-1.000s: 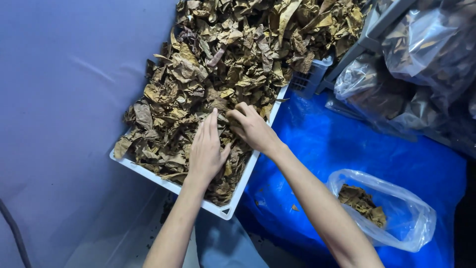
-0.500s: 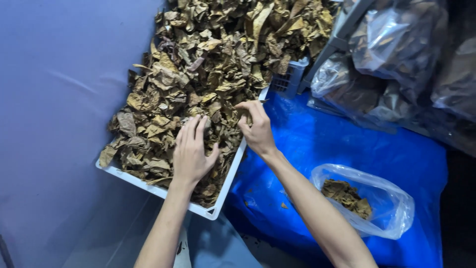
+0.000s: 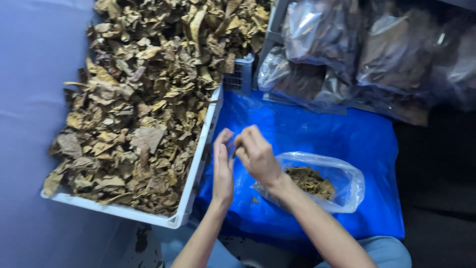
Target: Sorting and packing dried leaves from a storage crate into a plastic bag.
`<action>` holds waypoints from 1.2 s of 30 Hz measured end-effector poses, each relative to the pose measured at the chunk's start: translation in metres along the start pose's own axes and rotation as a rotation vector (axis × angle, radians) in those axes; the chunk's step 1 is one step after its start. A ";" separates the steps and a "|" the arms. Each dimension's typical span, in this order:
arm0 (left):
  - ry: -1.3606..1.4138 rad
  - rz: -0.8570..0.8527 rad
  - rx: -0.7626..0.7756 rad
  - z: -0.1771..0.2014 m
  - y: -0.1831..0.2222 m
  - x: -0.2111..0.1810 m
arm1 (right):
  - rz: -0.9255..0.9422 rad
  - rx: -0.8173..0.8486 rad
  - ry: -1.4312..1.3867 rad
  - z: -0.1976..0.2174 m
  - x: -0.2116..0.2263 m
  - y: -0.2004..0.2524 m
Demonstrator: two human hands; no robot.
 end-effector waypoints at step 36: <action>0.904 0.577 0.179 -0.036 0.020 0.092 | -0.038 0.057 0.172 0.049 0.040 0.066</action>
Point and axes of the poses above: each hand's wrist, its own y-axis away from the middle knuckle, its own z-axis out of the back of the hand, x = y × z, the point moved 2 cm from there along -y, towards the middle knuckle, and after that the axes turned 3 degrees about z, right-handed, at the moved point
